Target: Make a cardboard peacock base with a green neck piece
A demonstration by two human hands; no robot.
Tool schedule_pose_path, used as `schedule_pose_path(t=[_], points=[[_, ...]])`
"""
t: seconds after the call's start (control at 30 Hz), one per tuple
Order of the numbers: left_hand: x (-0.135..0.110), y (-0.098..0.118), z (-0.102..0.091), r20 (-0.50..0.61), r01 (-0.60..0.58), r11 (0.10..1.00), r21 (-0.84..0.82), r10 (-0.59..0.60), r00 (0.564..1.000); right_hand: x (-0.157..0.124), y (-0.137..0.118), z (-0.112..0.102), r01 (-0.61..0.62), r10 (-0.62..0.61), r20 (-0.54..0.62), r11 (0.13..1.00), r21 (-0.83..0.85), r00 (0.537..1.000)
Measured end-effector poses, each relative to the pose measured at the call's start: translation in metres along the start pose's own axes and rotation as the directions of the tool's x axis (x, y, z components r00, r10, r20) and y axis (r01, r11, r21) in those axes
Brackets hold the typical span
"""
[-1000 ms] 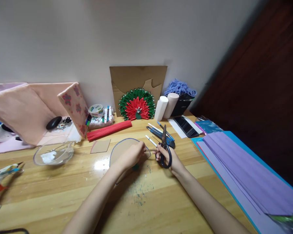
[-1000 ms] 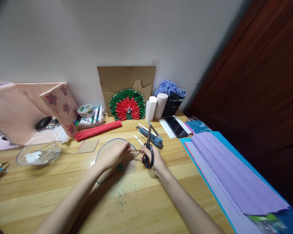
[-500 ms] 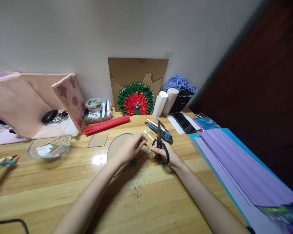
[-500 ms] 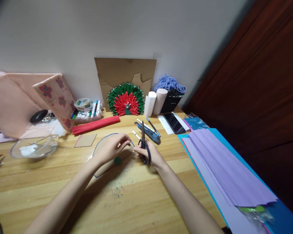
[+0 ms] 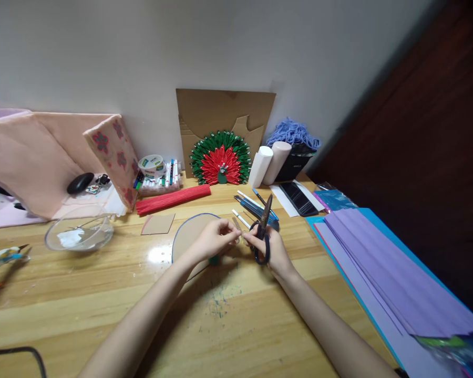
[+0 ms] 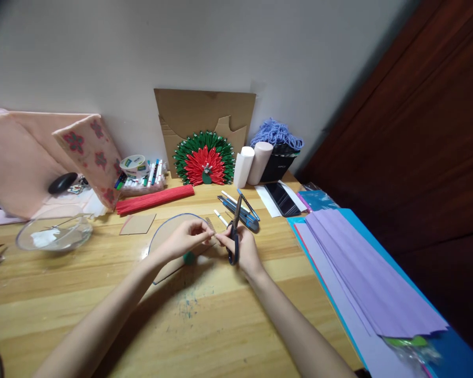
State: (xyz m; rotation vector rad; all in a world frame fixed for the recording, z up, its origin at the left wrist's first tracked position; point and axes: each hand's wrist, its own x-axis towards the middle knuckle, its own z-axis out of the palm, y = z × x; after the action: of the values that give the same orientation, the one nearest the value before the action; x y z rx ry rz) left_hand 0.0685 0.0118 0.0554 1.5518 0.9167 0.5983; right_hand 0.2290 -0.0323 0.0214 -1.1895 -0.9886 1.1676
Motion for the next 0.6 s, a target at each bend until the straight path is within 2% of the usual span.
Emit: schedule_pose_path(t=[0.1,0.2,0.37,0.47,0.6], points=[[-0.003,0.009,-0.012,-0.095,-0.094,0.990,0.107,0.104,0.990,-0.002,-0.002,0.002,-0.035,0.036,-0.018,0.997,0.063,0.999],[-0.008,0.021,-0.034,-0.203,-0.172,0.980,0.104,0.191,0.960,-0.004,-0.006,0.005,-0.060,0.063,-0.029,0.993,0.105,0.998],[-0.015,0.032,-0.062,-0.429,-0.198,0.978,0.059,0.204,0.880,-0.006,-0.008,0.006,-0.059,0.064,-0.030,0.987,0.153,0.997],[-0.016,0.033,-0.063,-0.458,-0.190,0.981,0.041,0.187,0.869,-0.008,-0.004,0.007,-0.122,0.112,0.064,0.974,0.188,0.992],[-0.014,0.032,-0.056,-0.400,-0.208,0.978,-0.006,0.188,0.897,-0.012,0.001,0.012,-0.254,0.202,0.253,0.948,0.193,0.946]])
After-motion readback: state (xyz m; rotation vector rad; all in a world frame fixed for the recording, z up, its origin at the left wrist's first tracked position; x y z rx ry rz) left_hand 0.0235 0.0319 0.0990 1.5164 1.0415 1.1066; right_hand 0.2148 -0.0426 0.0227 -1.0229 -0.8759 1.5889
